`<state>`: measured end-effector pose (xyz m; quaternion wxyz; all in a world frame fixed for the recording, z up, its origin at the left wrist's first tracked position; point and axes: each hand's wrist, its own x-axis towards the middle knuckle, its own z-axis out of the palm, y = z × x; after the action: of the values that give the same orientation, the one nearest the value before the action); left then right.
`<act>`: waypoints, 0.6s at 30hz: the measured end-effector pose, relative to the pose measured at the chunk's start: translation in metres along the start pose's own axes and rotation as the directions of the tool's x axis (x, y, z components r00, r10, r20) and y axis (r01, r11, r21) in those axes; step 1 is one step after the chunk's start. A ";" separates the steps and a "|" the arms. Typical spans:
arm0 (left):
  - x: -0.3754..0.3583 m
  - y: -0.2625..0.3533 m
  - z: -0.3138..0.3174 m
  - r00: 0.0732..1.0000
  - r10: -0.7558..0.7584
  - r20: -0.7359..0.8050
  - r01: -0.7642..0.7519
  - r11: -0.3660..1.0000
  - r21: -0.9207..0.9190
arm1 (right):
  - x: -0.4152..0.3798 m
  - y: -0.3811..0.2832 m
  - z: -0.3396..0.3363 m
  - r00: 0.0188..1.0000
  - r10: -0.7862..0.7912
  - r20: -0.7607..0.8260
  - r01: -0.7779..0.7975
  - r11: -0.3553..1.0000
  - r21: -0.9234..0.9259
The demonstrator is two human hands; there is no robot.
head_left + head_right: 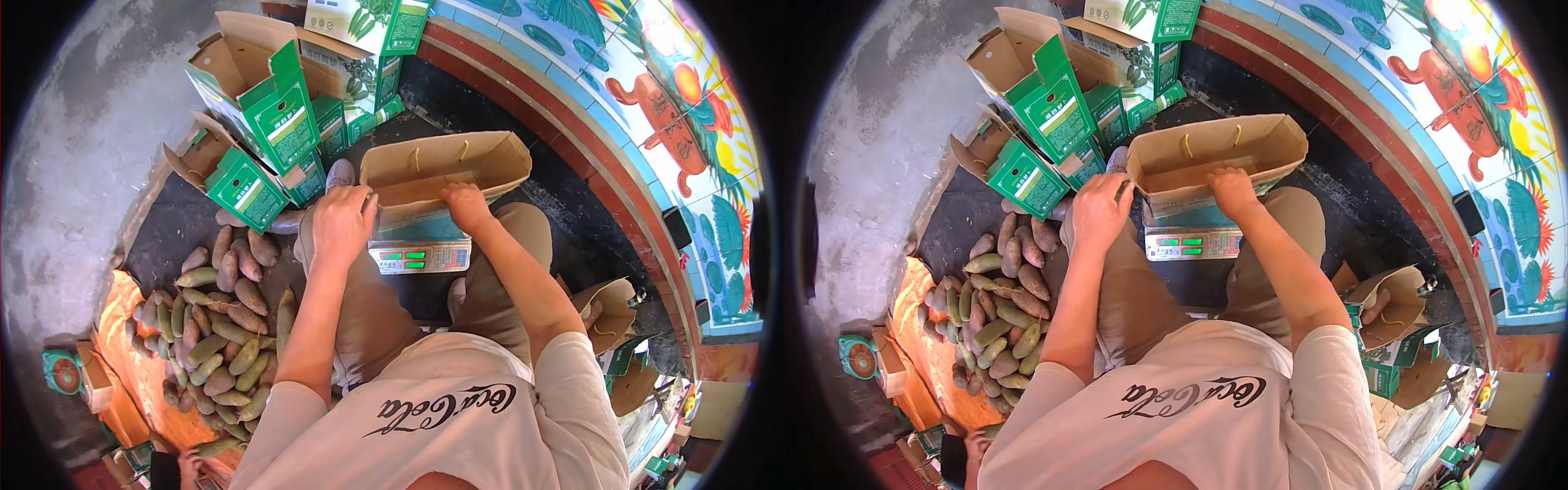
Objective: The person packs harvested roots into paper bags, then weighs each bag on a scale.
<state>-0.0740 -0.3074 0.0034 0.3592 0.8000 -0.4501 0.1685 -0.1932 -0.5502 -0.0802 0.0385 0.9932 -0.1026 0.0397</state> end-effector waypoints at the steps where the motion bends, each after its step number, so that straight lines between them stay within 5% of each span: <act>1: -0.001 0.000 0.000 1.000 -0.004 -0.002 0.004 1.000 -0.005 | 0.000 -0.003 -0.001 1.000 -0.009 0.011 0.008 1.000 0.018; 14: -0.003 -0.007 -0.002 0.997 0.001 -0.074 -0.005 0.998 -0.058 | -0.013 -0.010 -0.012 0.991 -0.074 0.111 0.060 0.990 0.128; 18: -0.002 -0.001 0.001 0.999 0.004 -0.037 -0.005 1.000 -0.022 | -0.018 -0.005 -0.004 0.991 -0.133 0.005 0.130 0.973 0.191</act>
<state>-0.0737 -0.3064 0.0012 0.3759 0.7918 -0.4470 0.1788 -0.2104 -0.5412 -0.0781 -0.0550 0.9972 -0.0329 0.0379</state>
